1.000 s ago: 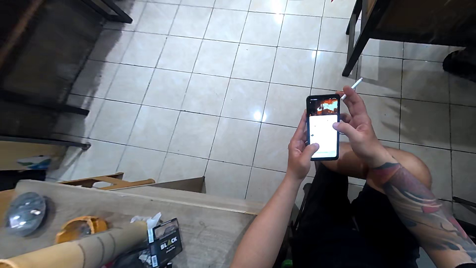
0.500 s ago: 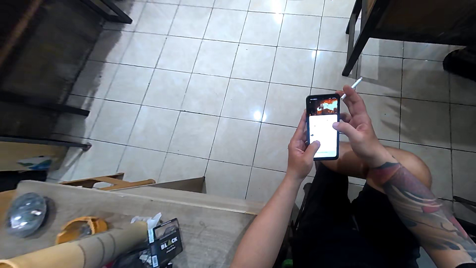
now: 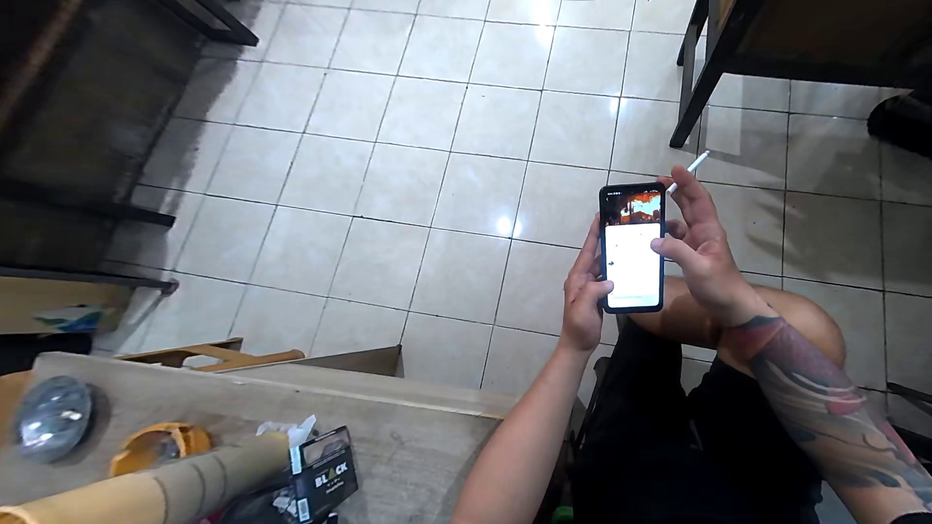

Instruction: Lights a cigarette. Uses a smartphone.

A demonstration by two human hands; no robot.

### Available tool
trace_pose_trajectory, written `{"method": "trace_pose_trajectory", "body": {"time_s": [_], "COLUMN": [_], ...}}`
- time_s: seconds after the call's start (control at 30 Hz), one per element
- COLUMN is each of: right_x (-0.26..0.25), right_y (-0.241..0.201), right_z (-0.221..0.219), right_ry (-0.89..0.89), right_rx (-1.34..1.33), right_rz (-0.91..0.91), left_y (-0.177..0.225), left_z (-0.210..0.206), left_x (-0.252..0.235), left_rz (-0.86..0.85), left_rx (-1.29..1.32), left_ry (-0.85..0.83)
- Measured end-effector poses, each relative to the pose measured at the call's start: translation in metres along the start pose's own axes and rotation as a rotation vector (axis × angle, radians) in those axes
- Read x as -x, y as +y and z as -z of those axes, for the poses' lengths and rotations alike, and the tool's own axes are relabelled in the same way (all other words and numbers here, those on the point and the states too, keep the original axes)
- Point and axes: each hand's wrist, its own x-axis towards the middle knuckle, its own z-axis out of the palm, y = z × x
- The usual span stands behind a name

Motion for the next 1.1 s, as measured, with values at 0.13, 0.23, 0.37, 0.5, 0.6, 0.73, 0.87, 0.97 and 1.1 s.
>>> {"method": "trace_pose_trajectory", "body": {"time_s": [0.13,0.23,0.37,0.5,0.6,0.73,0.87,0.97,1.1], "right_x": [0.0,0.0,0.0001,0.0004,0.0005,-0.0003,0.0002,0.0007,-0.0005], "right_y": [0.0001,-0.0001,0.0001,0.0003,-0.0002,-0.0008,-0.0001,-0.0005,-0.0017], "right_z": [0.0002,0.0003,0.0005,0.0003,0.0003,0.0001,0.0001,0.0006,-0.0012], "right_ry": [0.001,-0.001,-0.002,-0.006,-0.005,-0.009,-0.016,-0.013,0.013], "right_rx": [0.001,0.002,-0.006,-0.008,-0.002,-0.002,-0.003,0.017,0.051], "right_rz": [-0.002,-0.011,-0.01,-0.009,-0.008,0.006,0.007,-0.001,0.002], "left_y": [-0.0002,0.0,-0.0003,0.0001,-0.0003,0.0006,0.0004,-0.0009,-0.0003], "left_z": [-0.0002,0.0001,0.0002,-0.0003,0.0003,-0.0004,-0.0004,-0.0001,-0.0003], "left_x": [0.0,-0.0001,-0.0007,-0.0005,-0.0006,-0.0006,-0.0003,-0.0002,-0.001], "left_rz": [0.015,0.012,0.008,0.002,-0.001,0.013,0.008,0.007,0.003], "left_rx": [0.025,0.031,0.034,0.027,0.031,0.032,0.036,0.024,0.026], "left_ry": [0.007,0.0,-0.008,-0.011,-0.016,-0.007,-0.008,-0.002,-0.019]}}
